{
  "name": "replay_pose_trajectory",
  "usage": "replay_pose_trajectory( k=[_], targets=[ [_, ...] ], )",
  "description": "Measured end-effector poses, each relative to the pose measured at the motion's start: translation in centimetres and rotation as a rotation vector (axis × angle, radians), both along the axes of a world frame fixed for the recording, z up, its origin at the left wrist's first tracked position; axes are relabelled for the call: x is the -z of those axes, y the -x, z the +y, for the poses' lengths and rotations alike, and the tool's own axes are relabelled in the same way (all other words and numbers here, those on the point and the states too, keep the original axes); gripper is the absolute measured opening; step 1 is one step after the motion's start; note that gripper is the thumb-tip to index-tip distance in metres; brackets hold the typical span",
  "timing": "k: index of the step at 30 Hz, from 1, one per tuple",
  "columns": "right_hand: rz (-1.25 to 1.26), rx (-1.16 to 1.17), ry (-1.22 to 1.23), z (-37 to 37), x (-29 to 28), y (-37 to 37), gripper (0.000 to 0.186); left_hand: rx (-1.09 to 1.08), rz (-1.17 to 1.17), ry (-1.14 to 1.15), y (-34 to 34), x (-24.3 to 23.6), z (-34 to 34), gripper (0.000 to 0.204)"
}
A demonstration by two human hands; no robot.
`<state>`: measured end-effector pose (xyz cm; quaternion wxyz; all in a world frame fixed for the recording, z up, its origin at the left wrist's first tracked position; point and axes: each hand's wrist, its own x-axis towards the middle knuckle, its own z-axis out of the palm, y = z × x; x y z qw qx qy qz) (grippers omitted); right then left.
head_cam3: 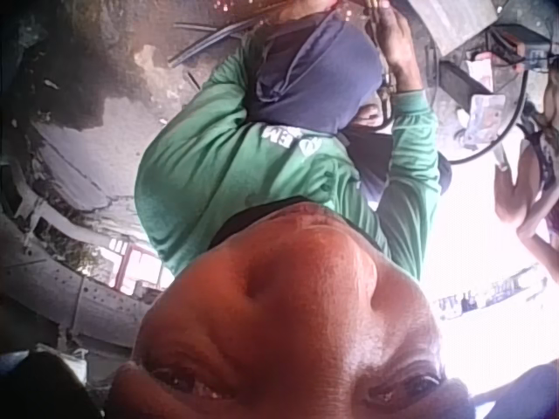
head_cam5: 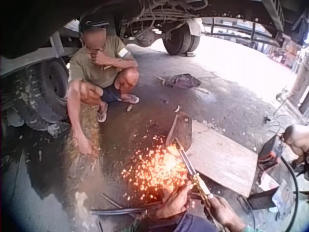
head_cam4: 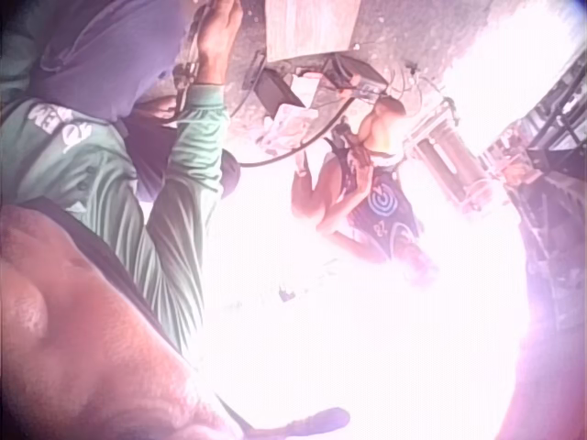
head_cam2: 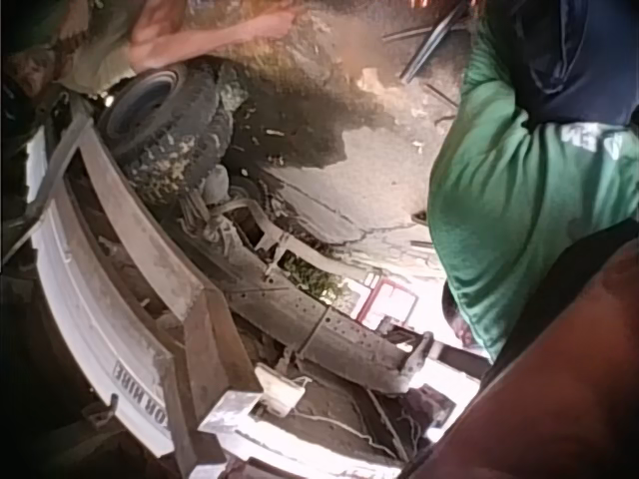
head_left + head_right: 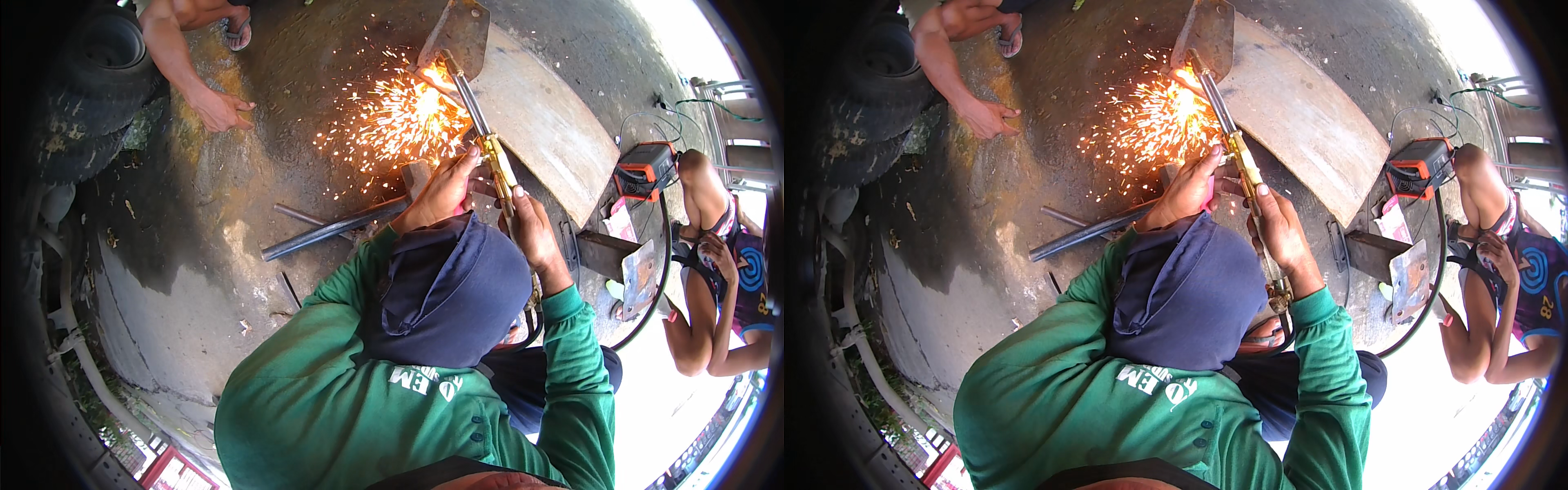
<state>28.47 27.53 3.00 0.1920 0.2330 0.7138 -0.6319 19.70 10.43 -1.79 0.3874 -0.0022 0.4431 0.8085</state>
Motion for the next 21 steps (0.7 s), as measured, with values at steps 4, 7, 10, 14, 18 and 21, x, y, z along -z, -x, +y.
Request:
replay_pose_trajectory(
  k=[4, 7, 10, 14, 18, 21],
  targets=[
    [-0.023, 0.018, 0.011, -0.1, -0.2, 0.0, 0.063, -0.014, -0.025, -0.037, -0.1, -0.2, 0.0, 0.052],
    [-0.019, 0.019, 0.021, 0.0, 0.0, -0.1, 0.063, -0.001, -0.02, -0.011, -0.1, 0.3, -0.1, 0.053],
    [-0.02, 0.02, 0.02, -0.2, -0.3, 0.0, 0.063, 0.002, 0.003, 0.004, 0.0, 0.5, 0.0, 0.055],
    [-0.013, 0.011, 0.031, 0.0, -0.2, 0.0, 0.063, 0.0, -0.001, 0.022, 0.0, 0.7, 0.1, 0.056],
    [-0.014, 0.017, 0.054, 0.2, 0.2, -0.1, 0.063, -0.006, -0.01, 0.014, 0.1, 0.9, 0.1, 0.058],
    [-0.013, -0.006, 0.043, 0.3, 0.2, 0.0, 0.063, -0.014, -0.009, 0.02, 0.0, 0.7, 0.0, 0.059]
  ],
)
